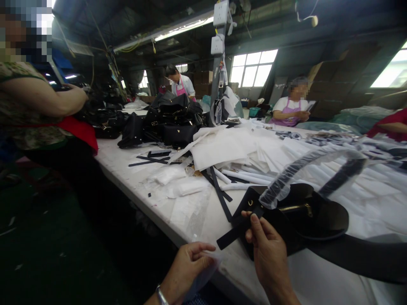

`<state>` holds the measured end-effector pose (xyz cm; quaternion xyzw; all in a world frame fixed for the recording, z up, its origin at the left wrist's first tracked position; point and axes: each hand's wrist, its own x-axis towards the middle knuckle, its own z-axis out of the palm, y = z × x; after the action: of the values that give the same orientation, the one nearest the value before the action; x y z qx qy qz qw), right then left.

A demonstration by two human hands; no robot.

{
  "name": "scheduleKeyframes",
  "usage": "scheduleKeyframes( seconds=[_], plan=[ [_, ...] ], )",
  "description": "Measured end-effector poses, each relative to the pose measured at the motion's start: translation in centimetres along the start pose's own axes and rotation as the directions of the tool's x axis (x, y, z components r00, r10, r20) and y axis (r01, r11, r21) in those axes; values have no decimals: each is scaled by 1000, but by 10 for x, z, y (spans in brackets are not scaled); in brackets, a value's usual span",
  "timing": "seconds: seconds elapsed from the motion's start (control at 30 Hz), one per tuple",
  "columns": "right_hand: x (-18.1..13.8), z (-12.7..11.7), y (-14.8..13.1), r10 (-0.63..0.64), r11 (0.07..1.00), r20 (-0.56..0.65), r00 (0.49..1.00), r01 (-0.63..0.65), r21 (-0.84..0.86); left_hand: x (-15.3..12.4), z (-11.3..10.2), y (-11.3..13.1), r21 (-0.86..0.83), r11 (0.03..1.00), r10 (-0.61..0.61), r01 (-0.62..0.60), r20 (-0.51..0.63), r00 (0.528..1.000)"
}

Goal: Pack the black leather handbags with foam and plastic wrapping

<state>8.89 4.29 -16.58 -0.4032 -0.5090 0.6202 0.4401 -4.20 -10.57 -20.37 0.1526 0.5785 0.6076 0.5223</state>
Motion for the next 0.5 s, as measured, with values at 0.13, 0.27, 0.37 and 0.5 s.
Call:
scheduleKeyframes(
  seconds=[0.13, 0.27, 0.37, 0.5],
  plan=[
    [0, 1, 0, -15, 1000, -23, 1000, 15, 17, 2, 0, -2, -15, 999, 34, -33, 32, 999],
    [0, 2, 0, -27, 999, -27, 999, 28, 30, 2, -1, 0, 75, 996, 51, -53, 25, 998],
    [0, 3, -1, -32, 999, -35, 999, 33, 32, 0, 1, 3, 103, 994, 38, -42, 37, 999],
    [0, 2, -1, -22, 999, -27, 999, 23, 23, -2, 4, 5, 124, 991, 39, -45, 48, 998]
  ],
)
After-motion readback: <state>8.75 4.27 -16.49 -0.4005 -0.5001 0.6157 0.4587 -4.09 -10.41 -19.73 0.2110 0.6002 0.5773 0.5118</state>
